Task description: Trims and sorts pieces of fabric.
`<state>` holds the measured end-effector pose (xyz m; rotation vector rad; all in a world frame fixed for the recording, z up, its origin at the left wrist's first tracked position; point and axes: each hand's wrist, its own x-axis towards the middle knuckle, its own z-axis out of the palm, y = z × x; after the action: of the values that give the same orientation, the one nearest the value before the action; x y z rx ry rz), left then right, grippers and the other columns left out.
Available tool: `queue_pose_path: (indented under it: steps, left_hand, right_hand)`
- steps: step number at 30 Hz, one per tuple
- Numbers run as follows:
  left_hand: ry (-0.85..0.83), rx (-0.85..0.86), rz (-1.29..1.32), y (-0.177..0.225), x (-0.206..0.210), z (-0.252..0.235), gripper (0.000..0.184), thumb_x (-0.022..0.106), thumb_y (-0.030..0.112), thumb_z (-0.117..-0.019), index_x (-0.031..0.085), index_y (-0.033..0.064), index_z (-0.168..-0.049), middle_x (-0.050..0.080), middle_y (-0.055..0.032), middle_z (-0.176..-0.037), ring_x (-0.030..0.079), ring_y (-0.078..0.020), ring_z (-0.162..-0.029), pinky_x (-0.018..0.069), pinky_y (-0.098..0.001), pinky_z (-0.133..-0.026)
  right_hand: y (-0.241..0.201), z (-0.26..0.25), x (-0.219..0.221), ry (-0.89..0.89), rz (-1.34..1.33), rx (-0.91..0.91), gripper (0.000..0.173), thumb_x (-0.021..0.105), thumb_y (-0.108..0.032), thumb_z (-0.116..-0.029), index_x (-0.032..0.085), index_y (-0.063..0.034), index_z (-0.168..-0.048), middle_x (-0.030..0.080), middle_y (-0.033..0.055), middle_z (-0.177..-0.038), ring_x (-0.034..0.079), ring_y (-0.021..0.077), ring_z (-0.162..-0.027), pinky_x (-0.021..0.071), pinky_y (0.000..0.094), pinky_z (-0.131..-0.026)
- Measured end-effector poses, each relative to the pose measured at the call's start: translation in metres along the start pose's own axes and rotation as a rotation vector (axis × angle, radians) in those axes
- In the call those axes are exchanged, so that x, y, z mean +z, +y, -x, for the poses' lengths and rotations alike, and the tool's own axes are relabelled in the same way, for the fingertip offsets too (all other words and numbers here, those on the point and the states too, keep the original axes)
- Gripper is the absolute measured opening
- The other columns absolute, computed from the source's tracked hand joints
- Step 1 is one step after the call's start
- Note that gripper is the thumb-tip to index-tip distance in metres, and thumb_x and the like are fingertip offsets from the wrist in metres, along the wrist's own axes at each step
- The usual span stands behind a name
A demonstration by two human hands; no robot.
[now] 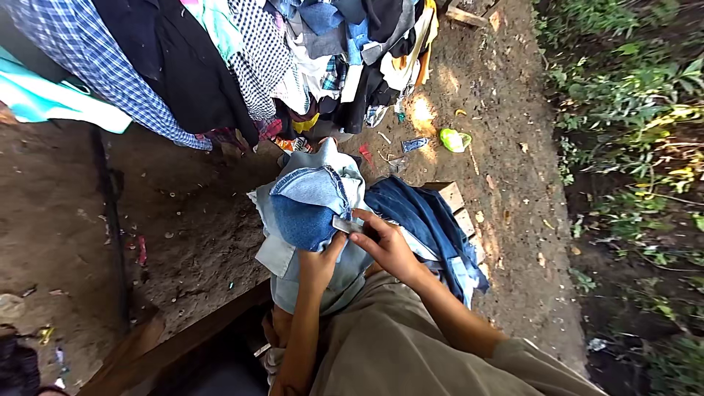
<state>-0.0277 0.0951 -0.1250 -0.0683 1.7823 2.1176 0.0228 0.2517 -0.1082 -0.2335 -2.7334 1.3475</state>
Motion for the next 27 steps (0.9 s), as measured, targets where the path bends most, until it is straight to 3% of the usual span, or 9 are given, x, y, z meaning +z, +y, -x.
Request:
queue_pose_path:
  steps: [3,6,8,11,16,19,22,24,27]
  left_hand:
    - [-0.002,0.059,-0.091,-0.006,0.002,0.003,0.030,0.077,0.002,-0.0830,0.065,-0.0065,-0.110,0.071,-0.0012,-0.097,0.067,0.0012,-0.094,0.0557,-0.0189,-0.089]
    - [0.006,0.069,-0.045,-0.006,0.003,0.002,0.033,0.077,0.003,-0.0837,0.064,-0.0066,-0.112,0.072,-0.0017,-0.099,0.068,-0.0011,-0.096,0.0564,-0.0211,-0.091]
    - [0.013,0.052,-0.002,-0.004,0.003,0.002,0.035,0.077,0.002,-0.0836,0.063,-0.0078,-0.113,0.072,-0.0028,-0.101,0.069,-0.0024,-0.098,0.0568,-0.0225,-0.092]
    - [0.016,-0.005,0.054,0.000,0.004,0.001,0.032,0.075,0.000,-0.0842,0.062,-0.0068,-0.113,0.073,-0.0020,-0.098,0.069,-0.0032,-0.095,0.0575,-0.0230,-0.091]
    - [0.046,-0.058,0.142,0.006,0.003,0.001,0.032,0.073,-0.004,-0.0841,0.059,-0.0049,-0.113,0.073,-0.0009,-0.093,0.070,-0.0045,-0.089,0.0591,-0.0236,-0.085]
    - [0.031,-0.061,0.065,0.008,0.002,0.000,0.038,0.080,0.001,-0.0801,0.062,-0.0039,-0.113,0.073,-0.0008,-0.095,0.070,-0.0044,-0.090,0.0588,-0.0238,-0.086]
    - [-0.011,-0.063,-0.027,0.006,0.000,-0.004,0.041,0.083,0.005,-0.0782,0.064,-0.0044,-0.113,0.073,-0.0011,-0.098,0.069,-0.0027,-0.094,0.0575,-0.0235,-0.089]
    - [-0.025,-0.071,0.023,0.006,-0.002,-0.006,0.040,0.082,0.002,-0.0783,0.064,-0.0045,-0.113,0.073,-0.0015,-0.099,0.069,-0.0040,-0.095,0.0577,-0.0245,-0.091]
    - [-0.028,-0.083,0.144,0.009,-0.003,-0.006,0.035,0.078,-0.005,-0.0778,0.065,-0.0009,-0.110,0.074,0.0007,-0.094,0.070,-0.0052,-0.091,0.0591,-0.0256,-0.088]
  right_hand:
    - [-0.001,-0.007,0.013,0.057,-0.074,0.043,0.045,0.066,-0.037,-0.0979,0.067,0.0001,-0.124,0.068,0.0048,-0.080,0.060,0.0066,-0.066,0.0534,0.0269,-0.065]
    - [-0.005,-0.013,0.019,0.086,-0.355,0.101,0.029,0.067,-0.023,-0.0973,0.065,0.0008,-0.113,0.065,-0.0022,-0.077,0.060,0.0004,-0.067,0.0525,0.0200,-0.066]
    - [-0.013,-0.015,0.013,0.040,-0.653,0.249,0.012,0.060,-0.015,-0.0980,0.064,-0.0075,-0.106,0.058,-0.0089,-0.070,0.048,-0.0040,-0.056,0.0399,0.0141,-0.052]
    - [-0.018,-0.018,0.002,-0.080,-1.010,0.490,0.011,0.050,-0.020,-0.1032,0.058,-0.0160,-0.097,0.052,-0.0068,-0.062,0.039,-0.0016,-0.045,0.0299,0.0144,-0.041]
    - [-0.012,-0.022,-0.006,-0.264,-1.329,0.706,0.015,0.044,-0.029,-0.1073,0.051,-0.0178,-0.102,0.055,-0.0028,-0.071,0.048,0.0021,-0.049,0.0381,0.0144,-0.042]
    - [-0.018,-0.023,-0.012,-0.240,-1.047,0.563,0.020,0.043,-0.028,-0.1066,0.058,-0.0144,-0.111,0.057,-0.0056,-0.071,0.048,-0.0002,-0.051,0.0384,0.0141,-0.045]
    - [-0.017,-0.013,-0.016,-0.200,-0.630,0.292,0.039,0.047,-0.035,-0.1049,0.059,-0.0068,-0.129,0.056,-0.0116,-0.078,0.047,-0.0054,-0.062,0.0392,0.0126,-0.055]
    - [-0.008,-0.006,-0.018,-0.197,-0.373,0.101,0.046,0.048,-0.033,-0.1067,0.057,0.0005,-0.137,0.058,-0.0057,-0.082,0.051,-0.0028,-0.069,0.0449,0.0168,-0.066]
    - [-0.003,0.002,-0.017,-0.169,-0.128,-0.029,0.048,0.051,-0.035,-0.1066,0.057,-0.0004,-0.140,0.064,0.0040,-0.083,0.056,0.0035,-0.069,0.0507,0.0220,-0.068]
